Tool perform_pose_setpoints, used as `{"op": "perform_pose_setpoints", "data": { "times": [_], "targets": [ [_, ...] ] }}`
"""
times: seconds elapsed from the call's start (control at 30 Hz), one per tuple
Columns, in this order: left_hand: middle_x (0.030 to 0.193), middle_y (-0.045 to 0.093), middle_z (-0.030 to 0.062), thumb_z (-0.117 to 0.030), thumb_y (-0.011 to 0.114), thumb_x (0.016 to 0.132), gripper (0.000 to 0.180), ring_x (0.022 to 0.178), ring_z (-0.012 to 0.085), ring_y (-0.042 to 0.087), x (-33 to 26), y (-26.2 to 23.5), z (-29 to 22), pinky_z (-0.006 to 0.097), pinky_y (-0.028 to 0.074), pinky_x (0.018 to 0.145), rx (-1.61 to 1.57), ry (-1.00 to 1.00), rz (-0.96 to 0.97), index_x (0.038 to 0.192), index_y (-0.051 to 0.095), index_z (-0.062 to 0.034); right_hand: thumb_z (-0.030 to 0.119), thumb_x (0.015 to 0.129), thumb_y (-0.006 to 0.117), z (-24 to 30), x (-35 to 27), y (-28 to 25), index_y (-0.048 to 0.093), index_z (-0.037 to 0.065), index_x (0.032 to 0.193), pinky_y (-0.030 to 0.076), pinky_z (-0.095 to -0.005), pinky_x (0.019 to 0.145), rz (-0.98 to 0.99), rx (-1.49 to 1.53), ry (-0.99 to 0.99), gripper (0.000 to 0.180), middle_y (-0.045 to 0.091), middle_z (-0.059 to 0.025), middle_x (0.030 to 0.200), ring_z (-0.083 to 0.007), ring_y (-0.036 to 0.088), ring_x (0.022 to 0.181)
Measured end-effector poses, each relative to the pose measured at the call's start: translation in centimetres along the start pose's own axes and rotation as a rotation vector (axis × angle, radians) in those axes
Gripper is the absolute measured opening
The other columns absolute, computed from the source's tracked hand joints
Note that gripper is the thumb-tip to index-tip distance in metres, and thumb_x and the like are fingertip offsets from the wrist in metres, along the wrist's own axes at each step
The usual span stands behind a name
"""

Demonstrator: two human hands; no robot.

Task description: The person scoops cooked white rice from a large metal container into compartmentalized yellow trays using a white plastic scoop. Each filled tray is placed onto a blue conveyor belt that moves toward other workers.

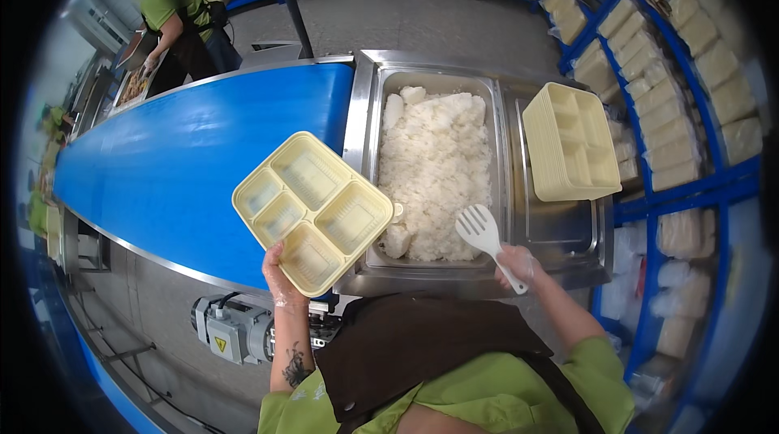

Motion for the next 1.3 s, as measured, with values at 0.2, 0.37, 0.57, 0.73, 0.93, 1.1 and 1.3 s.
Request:
{"op": "perform_pose_setpoints", "data": {
  "times": [0.2, 0.37, 0.57, 0.73, 0.93, 1.1, 1.3],
  "targets": [
    [0.108, 0.057, 0.0156, -0.018, 0.05, 0.075, 0.044, 0.096, 0.03, 0.056, -0.7, 0.1, -0.1, 0.041, 0.046, 0.085, -0.004, 0.009, -0.028, 0.114, 0.048, 0.0021, 0.019, 0.086, 0.047, 0.9, 6.9, 1.8, 0.052, 0.003, 0.09, 0.04, -0.0261, 0.036, 0.042, 0.183, -0.056, 0.017, 0.053, -0.0065, 0.057, -0.0129, 0.048, 0.042],
    [0.107, 0.057, 0.0159, -0.02, 0.051, 0.075, 0.044, 0.094, 0.0306, 0.057, -1.4, 0.0, -1.2, 0.04, 0.047, 0.084, 0.028, 0.076, -0.059, 0.114, 0.048, 0.0028, 0.022, 0.083, 0.05, 3.8, 13.3, 2.6, 0.053, 0.005, 0.084, 0.042, -0.0288, 0.038, -0.045, 0.235, -0.208, 0.018, 0.053, -0.0059, 0.056, -0.0139, 0.049, 0.043],
    [0.106, 0.058, 0.0157, -0.019, 0.051, 0.075, 0.044, 0.093, 0.0303, 0.057, -2.2, -0.5, -1.3, 0.04, 0.048, 0.084, -0.003, 0.072, -0.08, 0.113, 0.049, 0.0025, 0.023, 0.083, 0.049, 8.6, 15.6, 4.4, 0.052, 0.006, 0.072, 0.04, -0.0285, 0.037, -0.097, 0.353, -0.285, 0.02, 0.052, -0.0052, 0.055, -0.0141, 0.047, 0.041],
    [0.104, 0.058, 0.0153, -0.018, 0.052, 0.073, 0.044, 0.092, 0.0299, 0.058, -1.6, -0.6, -0.4, 0.04, 0.048, 0.084, 0.034, 0.041, -0.054, 0.112, 0.05, 0.0022, 0.022, 0.083, 0.049, 9.9, 17.7, 4.5, 0.052, 0.004, 0.071, 0.038, -0.0284, 0.036, -0.118, 0.338, -0.371, 0.022, 0.051, -0.006, 0.053, -0.0148, 0.047, 0.04],
    [0.099, 0.059, 0.0149, -0.015, 0.056, 0.071, 0.042, 0.088, 0.0286, 0.058, -0.4, 0.6, 2.8, 0.041, 0.049, 0.082, 0.122, -0.123, 0.001, 0.109, 0.051, 0.0017, 0.022, 0.086, 0.046, 9.0, 14.8, 3.5, 0.051, 0.005, 0.078, 0.038, -0.0268, 0.036, -0.122, 0.271, -0.482, 0.019, 0.05, -0.0049, 0.055, -0.0129, 0.046, 0.04],
    [0.099, 0.056, 0.0155, -0.009, 0.055, 0.069, 0.045, 0.088, 0.0291, 0.058, 3.0, 3.6, 8.3, 0.043, 0.05, 0.08, 0.328, -0.187, 0.167, 0.112, 0.049, 0.0009, 0.02, 0.088, 0.045, 10.3, 11.5, 2.6, 0.051, 0.008, 0.103, 0.038, -0.0252, 0.036, -0.108, 0.268, -0.509, 0.02, 0.051, -0.0041, 0.059, -0.0115, 0.046, 0.041],
    [0.114, 0.047, 0.0144, 0.002, 0.047, 0.067, 0.061, 0.102, 0.0297, 0.05, 4.6, 10.8, 15.3, 0.043, 0.045, 0.087, 0.309, -0.272, 0.338, 0.125, 0.032, -0.007, 0.017, 0.087, 0.045, 16.2, 5.9, 3.3, 0.041, 0.011, 0.125, 0.043, -0.0295, 0.041, -0.512, -0.46, -0.672, 0.039, 0.052, -0.007, 0.061, -0.0153, 0.05, 0.044]
  ]
}}
Point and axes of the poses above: each hand's wrist, its own x-axis towards the middle knuckle, its own y-axis out of the palm, z = x × y, the point moved 10 cm from there along x, towards the middle knuckle
